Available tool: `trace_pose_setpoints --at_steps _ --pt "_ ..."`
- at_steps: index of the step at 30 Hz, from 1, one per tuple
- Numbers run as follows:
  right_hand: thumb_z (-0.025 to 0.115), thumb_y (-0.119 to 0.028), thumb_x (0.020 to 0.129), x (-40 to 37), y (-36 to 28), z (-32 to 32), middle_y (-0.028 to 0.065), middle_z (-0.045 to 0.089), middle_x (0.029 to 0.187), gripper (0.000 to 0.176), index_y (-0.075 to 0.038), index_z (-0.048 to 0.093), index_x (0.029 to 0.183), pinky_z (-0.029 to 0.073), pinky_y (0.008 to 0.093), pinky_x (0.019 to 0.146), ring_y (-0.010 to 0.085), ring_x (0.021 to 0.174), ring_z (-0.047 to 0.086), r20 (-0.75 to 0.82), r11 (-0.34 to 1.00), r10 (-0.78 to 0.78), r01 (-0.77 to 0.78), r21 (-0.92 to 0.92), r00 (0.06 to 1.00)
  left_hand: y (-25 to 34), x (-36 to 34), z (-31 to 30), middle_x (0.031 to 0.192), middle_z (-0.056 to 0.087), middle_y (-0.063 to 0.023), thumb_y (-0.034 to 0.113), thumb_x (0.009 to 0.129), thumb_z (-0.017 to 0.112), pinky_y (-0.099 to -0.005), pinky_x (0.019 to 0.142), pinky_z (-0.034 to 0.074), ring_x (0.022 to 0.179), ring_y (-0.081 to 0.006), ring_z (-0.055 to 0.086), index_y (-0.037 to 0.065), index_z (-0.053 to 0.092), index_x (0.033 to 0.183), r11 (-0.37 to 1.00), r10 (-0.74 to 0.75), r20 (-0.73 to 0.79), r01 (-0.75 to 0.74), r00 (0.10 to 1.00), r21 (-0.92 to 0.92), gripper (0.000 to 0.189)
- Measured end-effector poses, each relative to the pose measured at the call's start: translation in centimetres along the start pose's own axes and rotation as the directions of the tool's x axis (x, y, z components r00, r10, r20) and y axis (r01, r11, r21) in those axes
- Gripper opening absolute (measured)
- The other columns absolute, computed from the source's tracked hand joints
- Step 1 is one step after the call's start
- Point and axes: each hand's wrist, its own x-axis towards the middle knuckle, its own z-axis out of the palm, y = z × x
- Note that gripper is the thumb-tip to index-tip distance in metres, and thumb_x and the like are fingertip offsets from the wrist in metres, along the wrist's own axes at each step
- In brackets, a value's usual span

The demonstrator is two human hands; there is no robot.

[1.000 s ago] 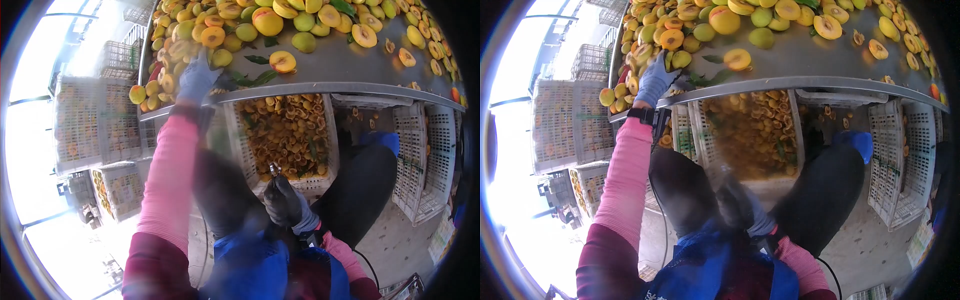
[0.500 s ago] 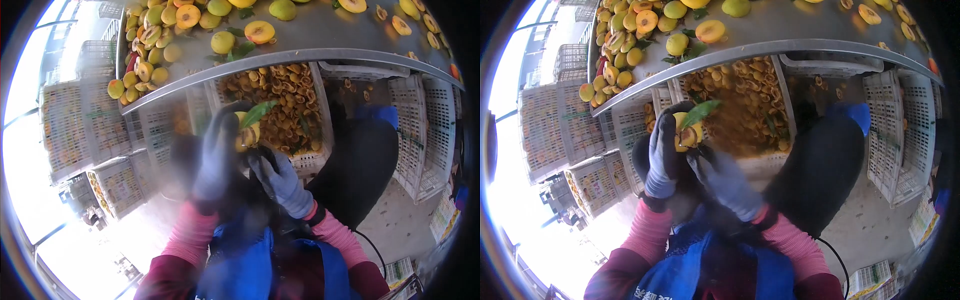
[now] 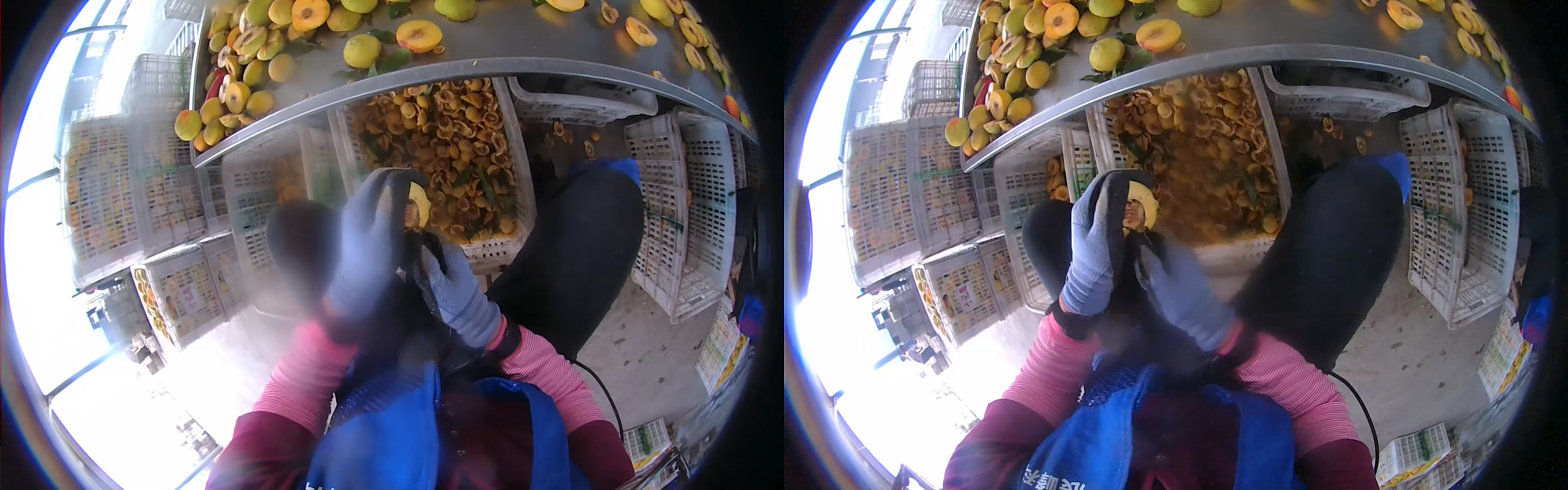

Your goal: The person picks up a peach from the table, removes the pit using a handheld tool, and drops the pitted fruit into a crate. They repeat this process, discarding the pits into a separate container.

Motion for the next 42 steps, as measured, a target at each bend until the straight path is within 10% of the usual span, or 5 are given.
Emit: trace_pose_setpoints --at_steps 14,23,26,37,42 --pt "0.037 -0.057 0.092 0.7 -1.8 -0.7 -0.0014 0.040 0.051 0.050 -0.008 0.049 0.089 0.032 0.0216 0.031 0.0081 0.036 0.038 0.741 -0.341 -0.324 -0.804 0.488 0.587 -1.9 -1.7 0.0 0.100 0.059 -0.0148 0.002 0.082 0.062 -0.0329 0.073 0.051 0.084 -0.0202 0.060 0.000 0.043 0.125 0.551 -0.382 0.261 0.446 0.886 -0.705 0.047" --pt "0.033 -0.058 0.093 1.7 1.8 -1.3 -0.0029 0.037 0.055 0.053 -0.011 0.057 0.094 0.034 0.0250 0.038 0.0097 0.044 0.036 0.797 -0.171 -0.108 -0.801 0.574 0.594 -9.4 -4.4 -13.8 0.092 0.061 -0.0115 0.040 0.092 0.050 -0.0312 0.082 0.048 0.088 -0.0210 0.059 0.003 0.057 0.109 0.940 -0.341 -0.629 0.230 0.699 -0.254 0.041" --pt "0.035 -0.057 0.093 2.0 2.8 -0.8 -0.0013 0.041 0.060 0.051 -0.010 0.056 0.089 0.034 0.0253 0.038 0.0111 0.044 0.038 0.796 -0.220 -0.114 -0.797 0.563 0.594 -8.7 -1.6 -17.6 0.106 0.063 -0.0166 0.030 0.090 0.055 -0.0336 0.084 0.047 0.097 -0.0209 0.059 0.000 0.058 0.114 0.344 -0.473 -0.365 0.549 0.802 0.762 0.039" --pt "0.041 -0.053 0.093 3.2 -0.1 -1.6 0.0005 0.046 0.059 0.046 -0.010 0.054 0.082 0.031 0.0248 0.033 0.0123 0.035 0.036 0.503 0.150 0.567 -0.682 0.716 0.652 -6.3 21.7 -3.1 0.103 0.062 -0.0188 0.037 0.075 0.069 -0.0377 0.083 0.047 0.097 -0.0317 0.060 0.002 0.056 0.112 0.596 -0.222 0.082 0.069 0.972 0.800 0.052" --pt "0.042 -0.048 0.094 3.1 -3.9 -2.8 0.0037 0.050 0.063 0.042 -0.007 0.052 0.092 0.033 0.0262 0.034 0.0130 0.039 0.041 0.384 0.452 0.340 -0.507 0.734 0.858 -0.3 13.3 -4.0 0.110 0.059 -0.0096 0.018 0.078 0.058 -0.0290 0.089 0.043 0.100 -0.0188 0.056 -0.005 0.051 0.121 0.858 -0.217 0.198 0.283 0.956 -0.429 0.049"
